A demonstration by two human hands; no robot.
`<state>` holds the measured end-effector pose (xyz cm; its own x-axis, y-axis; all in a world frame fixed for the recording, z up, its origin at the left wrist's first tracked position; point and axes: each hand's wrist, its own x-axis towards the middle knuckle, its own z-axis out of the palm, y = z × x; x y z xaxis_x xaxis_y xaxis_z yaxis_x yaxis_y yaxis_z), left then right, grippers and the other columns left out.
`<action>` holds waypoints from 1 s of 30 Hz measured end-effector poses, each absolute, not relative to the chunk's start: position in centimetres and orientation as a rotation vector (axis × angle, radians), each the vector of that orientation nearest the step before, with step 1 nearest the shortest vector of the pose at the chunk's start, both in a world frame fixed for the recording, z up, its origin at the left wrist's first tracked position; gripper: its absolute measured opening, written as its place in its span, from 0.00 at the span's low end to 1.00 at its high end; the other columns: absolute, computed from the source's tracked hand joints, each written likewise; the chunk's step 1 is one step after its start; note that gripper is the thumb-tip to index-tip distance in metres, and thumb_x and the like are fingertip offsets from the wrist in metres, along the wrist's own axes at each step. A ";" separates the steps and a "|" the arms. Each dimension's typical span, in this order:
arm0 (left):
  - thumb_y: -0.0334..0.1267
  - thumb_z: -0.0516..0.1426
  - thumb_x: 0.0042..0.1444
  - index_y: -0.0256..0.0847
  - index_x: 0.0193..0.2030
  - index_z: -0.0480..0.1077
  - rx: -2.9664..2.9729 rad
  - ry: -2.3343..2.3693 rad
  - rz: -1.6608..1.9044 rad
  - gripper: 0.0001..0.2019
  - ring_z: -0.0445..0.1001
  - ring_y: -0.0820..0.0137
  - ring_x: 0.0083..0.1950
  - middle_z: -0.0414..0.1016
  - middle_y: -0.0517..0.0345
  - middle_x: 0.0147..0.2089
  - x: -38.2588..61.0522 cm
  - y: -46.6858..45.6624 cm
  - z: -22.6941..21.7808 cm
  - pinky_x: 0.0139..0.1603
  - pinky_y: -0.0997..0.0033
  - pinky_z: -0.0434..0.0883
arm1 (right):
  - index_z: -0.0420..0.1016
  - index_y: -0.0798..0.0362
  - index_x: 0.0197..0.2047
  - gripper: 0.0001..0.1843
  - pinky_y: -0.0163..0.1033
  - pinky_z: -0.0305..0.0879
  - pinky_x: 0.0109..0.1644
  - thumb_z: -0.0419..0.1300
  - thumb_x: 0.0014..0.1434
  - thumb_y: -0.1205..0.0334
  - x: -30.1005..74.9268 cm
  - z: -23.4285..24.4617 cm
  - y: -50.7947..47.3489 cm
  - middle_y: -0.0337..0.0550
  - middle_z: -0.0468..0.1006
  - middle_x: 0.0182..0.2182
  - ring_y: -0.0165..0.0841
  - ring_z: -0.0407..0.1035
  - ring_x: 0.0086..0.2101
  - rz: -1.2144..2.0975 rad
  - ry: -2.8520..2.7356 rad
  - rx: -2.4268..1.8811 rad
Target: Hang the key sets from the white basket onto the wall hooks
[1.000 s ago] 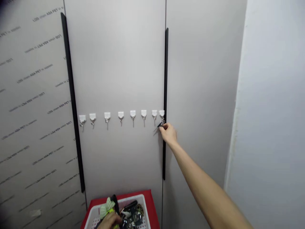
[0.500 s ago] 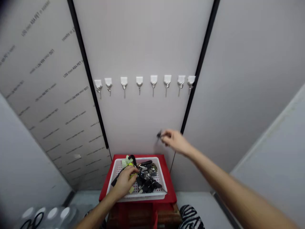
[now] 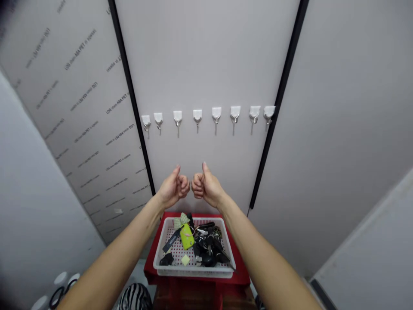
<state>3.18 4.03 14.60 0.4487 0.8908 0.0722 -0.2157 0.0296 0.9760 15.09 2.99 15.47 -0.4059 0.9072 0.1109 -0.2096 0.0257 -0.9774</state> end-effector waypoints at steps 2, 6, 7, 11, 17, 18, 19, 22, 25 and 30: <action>0.57 0.34 0.45 0.37 0.11 0.48 1.268 0.637 0.928 0.26 0.46 0.84 0.11 0.47 0.66 0.09 3.5 4.0 16.0 0.13 0.81 0.42 | 0.44 0.55 0.10 0.28 0.27 0.38 0.13 0.31 0.46 0.40 14.8 16.3 2.8 0.29 0.43 0.06 0.20 0.38 0.09 1.674 -1.323 -0.644; 0.57 0.33 0.45 0.37 0.10 0.47 1.273 0.578 0.889 0.26 0.44 0.84 0.10 0.44 0.66 0.08 3.8 3.8 15.9 0.13 0.81 0.41 | 0.44 0.55 0.09 0.29 0.27 0.37 0.12 0.30 0.46 0.40 15.1 16.3 2.5 0.30 0.43 0.06 0.19 0.37 0.09 1.735 -1.288 -0.610; 0.57 0.33 0.45 0.37 0.10 0.47 1.277 0.570 0.874 0.26 0.43 0.84 0.10 0.44 0.66 0.08 3.8 3.8 15.8 0.13 0.81 0.41 | 0.44 0.55 0.09 0.29 0.27 0.36 0.12 0.31 0.46 0.40 15.3 16.2 2.5 0.30 0.43 0.06 0.19 0.37 0.09 1.742 -1.288 -0.605; 0.58 0.32 0.44 0.37 0.10 0.47 1.308 0.607 0.799 0.27 0.43 0.83 0.10 0.44 0.66 0.08 3.5 3.9 15.8 0.13 0.81 0.41 | 0.44 0.55 0.09 0.29 0.26 0.37 0.12 0.32 0.46 0.40 15.4 16.0 2.4 0.30 0.44 0.06 0.19 0.38 0.09 1.757 -1.299 -0.573; 0.60 0.31 0.42 0.37 0.09 0.46 1.305 0.544 0.668 0.28 0.43 0.83 0.10 0.43 0.65 0.07 2.6 3.7 16.2 0.12 0.81 0.41 | 0.44 0.55 0.08 0.30 0.26 0.37 0.12 0.31 0.46 0.40 15.4 16.1 2.1 0.30 0.44 0.06 0.19 0.37 0.09 1.824 -1.361 -0.551; 0.60 0.32 0.42 0.37 0.09 0.47 1.299 0.522 0.647 0.28 0.43 0.83 0.10 0.43 0.65 0.07 2.5 3.6 16.2 0.12 0.81 0.41 | 0.45 0.55 0.08 0.30 0.26 0.37 0.12 0.31 0.46 0.39 15.4 16.2 2.0 0.30 0.44 0.06 0.19 0.38 0.09 1.837 -1.377 -0.550; 0.60 0.32 0.42 0.37 0.09 0.47 1.294 0.509 0.632 0.28 0.44 0.83 0.10 0.43 0.65 0.07 2.4 3.6 16.1 0.12 0.82 0.41 | 0.45 0.55 0.08 0.30 0.26 0.36 0.12 0.31 0.46 0.39 15.4 16.1 2.0 0.30 0.44 0.06 0.19 0.38 0.09 1.844 -1.393 -0.552; 0.60 0.34 0.41 0.37 0.10 0.48 1.279 0.547 0.649 0.27 0.46 0.83 0.11 0.46 0.65 0.08 2.2 3.9 15.3 0.12 0.82 0.43 | 0.45 0.55 0.09 0.30 0.27 0.36 0.12 0.31 0.45 0.39 15.2 15.5 2.4 0.30 0.44 0.06 0.19 0.38 0.09 1.816 -1.414 -0.618; 0.57 0.38 0.42 0.36 0.15 0.55 1.293 0.729 0.763 0.24 0.51 0.82 0.12 0.53 0.65 0.12 2.0 4.6 12.8 0.14 0.82 0.47 | 0.46 0.55 0.10 0.29 0.27 0.37 0.13 0.33 0.45 0.39 14.6 13.3 3.1 0.29 0.45 0.06 0.19 0.38 0.09 1.646 -1.403 -0.857; 0.42 0.49 0.42 0.35 0.21 0.61 1.665 1.452 0.906 0.11 0.60 0.78 0.21 0.61 0.62 0.19 0.6 5.0 5.3 0.24 0.78 0.57 | 0.58 0.56 0.14 0.19 0.29 0.48 0.18 0.46 0.45 0.50 13.9 6.1 3.0 0.34 0.58 0.10 0.22 0.52 0.14 1.076 -1.726 -1.409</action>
